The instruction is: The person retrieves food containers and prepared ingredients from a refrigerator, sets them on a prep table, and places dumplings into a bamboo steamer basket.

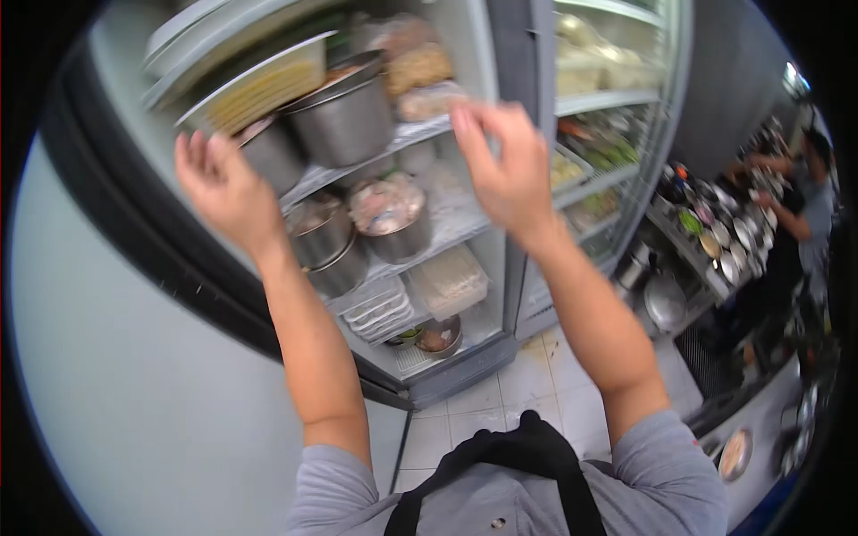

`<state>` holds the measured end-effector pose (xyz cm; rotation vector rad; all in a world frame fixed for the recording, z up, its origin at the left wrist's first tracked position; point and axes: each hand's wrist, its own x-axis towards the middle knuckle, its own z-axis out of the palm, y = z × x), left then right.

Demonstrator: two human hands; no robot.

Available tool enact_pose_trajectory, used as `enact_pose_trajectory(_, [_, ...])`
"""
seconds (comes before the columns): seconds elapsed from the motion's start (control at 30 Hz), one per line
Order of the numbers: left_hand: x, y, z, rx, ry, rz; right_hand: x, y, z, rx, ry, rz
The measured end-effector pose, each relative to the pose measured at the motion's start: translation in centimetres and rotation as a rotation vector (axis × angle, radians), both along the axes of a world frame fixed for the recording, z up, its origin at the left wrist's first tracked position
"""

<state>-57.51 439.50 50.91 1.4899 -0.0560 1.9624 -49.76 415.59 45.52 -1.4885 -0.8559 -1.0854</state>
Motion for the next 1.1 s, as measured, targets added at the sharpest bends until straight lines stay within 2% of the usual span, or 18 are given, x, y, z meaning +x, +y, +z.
enact_pose_trajectory(0.03, [-0.1, -1.1, -1.1, 0.024, -0.043, -0.04, -0.8, -1.8, -4.4, 0.003, 0.054, -0.024])
enact_pose_trajectory(0.13, [1.0, -3.4, -5.1, 0.097, -0.08, -0.191, -4.1, -7.7, -17.7, -0.184, 0.465, -0.02])
enact_pose_trajectory(0.2, [1.4, -3.5, -6.0, 0.09, -0.046, -0.114, -7.6, -10.8, -19.6, -0.229, 1.167, 0.034])
enact_pose_trajectory(0.23, [1.5, -2.9, -5.8, 0.084, -0.042, -0.102, -7.8, -11.7, -20.3, -0.241, 1.169, 0.042])
enact_pose_trajectory(0.3, [1.1, -1.3, -4.6, -0.039, -0.006, -0.001, -7.3, -12.7, -21.8, -0.18, 0.92, 0.111])
enact_pose_trajectory(0.33, [0.8, -0.5, -3.6, -0.058, -0.021, -0.001, -7.1, -13.2, -19.5, -0.203, 0.847, 0.135])
enact_pose_trajectory(0.4, [0.1, 1.0, -0.9, -0.035, 0.055, 0.18, -6.5, -13.7, -15.6, -0.208, 0.797, 0.181])
enact_pose_trajectory(0.43, [-0.6, 2.3, 1.0, 0.149, 0.152, 0.273, -5.9, -13.8, -13.8, -0.183, 0.752, 0.189])
enact_pose_trajectory(0.47, [-0.7, 3.6, 2.7, 0.195, 0.28, 0.406, -5.5, -13.7, -12.4, -0.195, 0.734, 0.213])
enact_pose_trajectory(0.5, [-0.4, 4.8, 4.2, 0.149, 0.393, 0.454, -5.2, -13.6, -11.5, -0.202, 0.666, 0.224])
enact_pose_trajectory(0.57, [-0.5, 5.4, 5.9, -0.009, 0.581, 0.386, -5.4, -13.2, -10.3, -0.206, 0.599, 0.248])
enact_pose_trajectory(0.6, [-0.3, 6.1, 6.2, -0.009, 0.578, 0.401, -5.5, -12.7, -9.9, -0.216, 0.608, 0.266])
enact_pose_trajectory(0.7, [-0.6, 6.8, 5.3, 0.063, 0.54, 0.354, -5.8, -10.7, -9.2, -0.224, 0.631, 0.346])
enact_pose_trajectory(0.8, [-2.9, 3.4, 3.8, -0.077, 0.629, 0.475, -5.7, -8.8, -7.5, -0.384, 0.583, 0.383])
enact_pose_trajectory(0.87, [-3.7, 3.2, 2.1, -0.144, 0.663, 0.502, -5.1, -7.0, -6.3, -0.353, 0.511, 0.395])
enact_pose_trajectory(0.97, [-2.9, 4.8, -0.4, -0.008, 0.728, 0.527, -4.5, -4.7, -3.3, -0.336, 0.429, 0.418])
enact_pose_trajectory(1.1, [-1.1, 5.3, -1.6, 0.021, 0.717, 0.438, -3.1, -0.9, 0.7, -0.346, 0.419, 0.437])
